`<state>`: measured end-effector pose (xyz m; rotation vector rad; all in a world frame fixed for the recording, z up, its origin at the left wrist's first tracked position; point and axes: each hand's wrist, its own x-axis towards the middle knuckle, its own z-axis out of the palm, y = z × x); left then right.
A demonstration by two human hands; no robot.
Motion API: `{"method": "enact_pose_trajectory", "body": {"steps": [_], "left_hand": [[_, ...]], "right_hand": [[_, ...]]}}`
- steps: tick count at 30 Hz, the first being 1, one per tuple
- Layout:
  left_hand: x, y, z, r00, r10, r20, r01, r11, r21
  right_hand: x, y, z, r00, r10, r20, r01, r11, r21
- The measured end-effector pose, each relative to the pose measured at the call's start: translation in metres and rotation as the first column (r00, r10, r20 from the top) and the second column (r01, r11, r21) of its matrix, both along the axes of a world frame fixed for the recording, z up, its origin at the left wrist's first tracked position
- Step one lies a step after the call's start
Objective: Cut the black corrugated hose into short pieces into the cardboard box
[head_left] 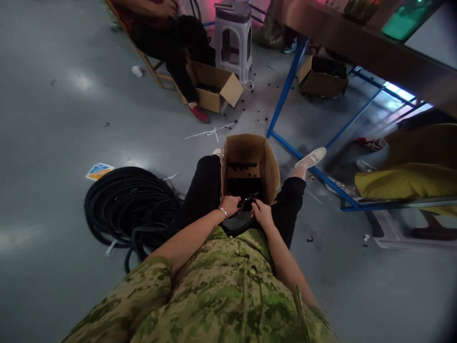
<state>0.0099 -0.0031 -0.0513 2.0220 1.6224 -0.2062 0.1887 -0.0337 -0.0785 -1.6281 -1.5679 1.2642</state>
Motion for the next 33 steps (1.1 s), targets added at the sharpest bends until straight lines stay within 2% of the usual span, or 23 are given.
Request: {"method": "enact_pose_trajectory", "body": {"steps": [3, 6, 10, 18, 22, 25, 29, 31, 33], "left_hand": [[-0.001, -0.001, -0.001, 0.999, -0.008, 0.041, 0.008, 1.0, 0.0], [-0.002, -0.003, -0.003, 0.996, -0.04, 0.08, 0.039, 0.999, 0.018], [-0.002, -0.005, -0.004, 0.996, -0.075, 0.044, 0.073, 0.997, 0.027], [-0.003, 0.001, -0.002, 0.982, -0.179, -0.053, 0.18, 0.983, 0.032], [-0.003, 0.001, -0.003, 0.997, -0.079, -0.005, 0.079, 0.997, 0.015], [-0.003, -0.002, -0.006, 0.998, 0.025, 0.066, -0.024, 1.0, -0.02], [-0.003, -0.004, -0.007, 0.99, 0.08, 0.12, -0.077, 0.997, -0.029], [-0.002, -0.004, -0.006, 0.99, 0.062, 0.127, -0.058, 0.998, -0.032], [-0.002, -0.003, -0.005, 0.991, 0.035, 0.126, -0.031, 0.999, -0.037]], "right_hand": [[0.0, -0.001, 0.002, 0.998, 0.039, 0.053, -0.04, 0.999, 0.017], [0.0, -0.003, 0.004, 0.977, 0.093, 0.191, -0.105, 0.993, 0.052], [-0.001, -0.003, 0.006, 0.931, 0.108, 0.35, -0.143, 0.987, 0.077], [-0.002, -0.002, 0.007, 0.939, 0.093, 0.331, -0.117, 0.992, 0.054], [-0.002, 0.0, 0.007, 0.991, 0.056, 0.123, -0.06, 0.998, 0.029], [-0.001, 0.002, 0.007, 0.987, -0.075, -0.143, 0.067, 0.996, -0.06], [0.004, 0.005, 0.008, 0.829, -0.353, -0.433, 0.259, 0.93, -0.262], [0.006, 0.006, 0.01, 0.758, -0.407, -0.509, 0.266, 0.906, -0.329], [0.007, 0.005, 0.014, 0.724, -0.394, -0.566, 0.219, 0.91, -0.353]]}}
